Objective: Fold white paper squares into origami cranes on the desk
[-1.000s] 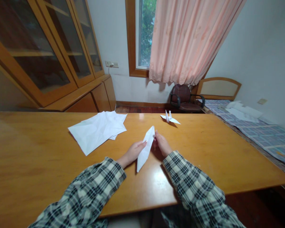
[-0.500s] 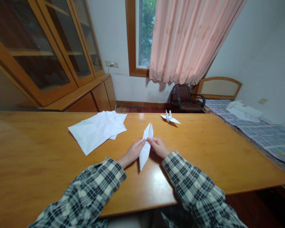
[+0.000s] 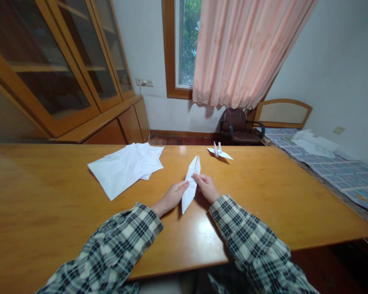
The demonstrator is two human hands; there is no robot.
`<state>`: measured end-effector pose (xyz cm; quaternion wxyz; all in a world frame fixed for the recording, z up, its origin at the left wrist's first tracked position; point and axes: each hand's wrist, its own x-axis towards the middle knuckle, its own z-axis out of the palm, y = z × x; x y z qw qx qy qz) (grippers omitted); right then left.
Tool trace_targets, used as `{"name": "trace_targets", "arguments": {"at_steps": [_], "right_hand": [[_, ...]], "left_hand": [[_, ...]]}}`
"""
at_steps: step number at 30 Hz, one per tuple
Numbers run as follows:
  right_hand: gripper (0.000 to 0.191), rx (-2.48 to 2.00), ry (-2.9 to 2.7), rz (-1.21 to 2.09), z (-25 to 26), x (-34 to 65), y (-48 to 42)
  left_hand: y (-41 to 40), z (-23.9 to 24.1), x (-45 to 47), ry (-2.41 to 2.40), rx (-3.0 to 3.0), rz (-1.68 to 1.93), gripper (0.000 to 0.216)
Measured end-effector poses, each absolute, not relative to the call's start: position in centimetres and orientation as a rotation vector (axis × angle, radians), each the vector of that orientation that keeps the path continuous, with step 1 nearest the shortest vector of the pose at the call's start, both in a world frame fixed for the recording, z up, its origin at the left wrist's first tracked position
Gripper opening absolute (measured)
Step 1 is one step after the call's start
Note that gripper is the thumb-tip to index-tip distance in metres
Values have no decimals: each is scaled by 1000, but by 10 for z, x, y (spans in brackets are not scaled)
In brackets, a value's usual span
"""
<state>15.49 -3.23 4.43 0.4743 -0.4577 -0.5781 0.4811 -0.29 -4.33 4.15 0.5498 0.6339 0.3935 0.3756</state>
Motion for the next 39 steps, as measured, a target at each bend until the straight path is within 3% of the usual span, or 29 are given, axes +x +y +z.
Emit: {"name": "trace_targets", "arguments": {"at_steps": [7,22,31,39], "right_hand": [[57,-1114,-1509,1280,44,150,-37],[47,-1142,-1530,1090,39,153,-32],[53,-1115,-1518,1256,45,150,-37],[48,-1132,-1509,1080,47,152,-36]], "left_hand": [[-44,45,-3,961,1520,968,50],[-42,41,-3,969,1583,925,46],[-42,44,-2,1014,1583,1010,47],[-43,40,-2,943,1476,868,46]]}}
